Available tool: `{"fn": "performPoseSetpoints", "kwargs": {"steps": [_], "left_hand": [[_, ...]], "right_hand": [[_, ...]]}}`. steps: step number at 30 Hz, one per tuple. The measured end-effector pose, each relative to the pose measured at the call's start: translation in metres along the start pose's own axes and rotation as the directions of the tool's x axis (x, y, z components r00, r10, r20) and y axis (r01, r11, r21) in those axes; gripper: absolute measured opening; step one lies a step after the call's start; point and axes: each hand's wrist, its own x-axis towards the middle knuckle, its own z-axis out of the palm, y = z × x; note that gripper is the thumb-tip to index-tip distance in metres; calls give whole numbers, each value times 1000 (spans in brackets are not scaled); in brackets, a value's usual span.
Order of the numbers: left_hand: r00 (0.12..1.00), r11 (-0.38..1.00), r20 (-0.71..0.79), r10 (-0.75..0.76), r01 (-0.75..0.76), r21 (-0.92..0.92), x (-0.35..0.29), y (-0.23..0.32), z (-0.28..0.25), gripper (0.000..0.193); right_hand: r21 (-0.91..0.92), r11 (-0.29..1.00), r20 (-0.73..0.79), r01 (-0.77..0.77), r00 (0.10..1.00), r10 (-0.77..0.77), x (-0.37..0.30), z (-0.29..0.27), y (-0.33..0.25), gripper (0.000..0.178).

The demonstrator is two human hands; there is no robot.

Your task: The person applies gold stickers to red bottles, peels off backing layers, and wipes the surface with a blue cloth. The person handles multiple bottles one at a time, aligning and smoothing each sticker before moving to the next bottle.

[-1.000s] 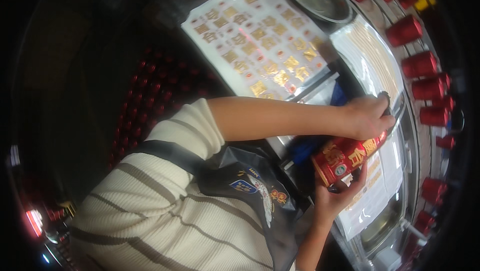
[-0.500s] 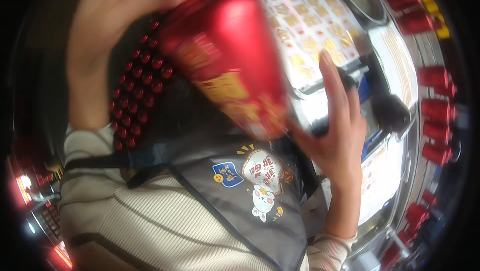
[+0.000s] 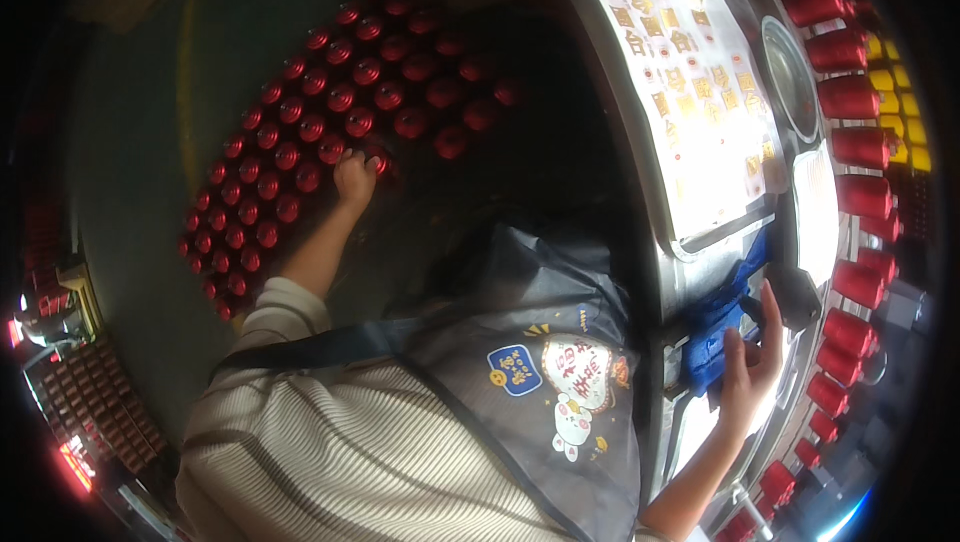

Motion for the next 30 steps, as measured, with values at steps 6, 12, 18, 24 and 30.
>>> {"fn": "performPoseSetpoints", "kwargs": {"steps": [6,12,18,24,30], "left_hand": [[989,994,110,-103,98,47,6,-21,70,15],[927,974,314,-205,162,160,22,-9,85,25],[900,898,126,-418,430,-93,19,10,28,28],[851,328,-524,29,-504,-799,147,244,-171,20],[749,636,-637,182,-584,-504,302,425,-254,71]], "right_hand": [[57,993,-141,-104,984,111,-29,-26,28,57],[69,986,-195,-154,967,165,-36,-23,27,59],[292,954,-217,-60,968,127,-39,-9,21,62],[353,935,-289,-35,946,145,-43,5,-5,59],[226,972,-405,65,914,33,-68,10,9,58]]}}
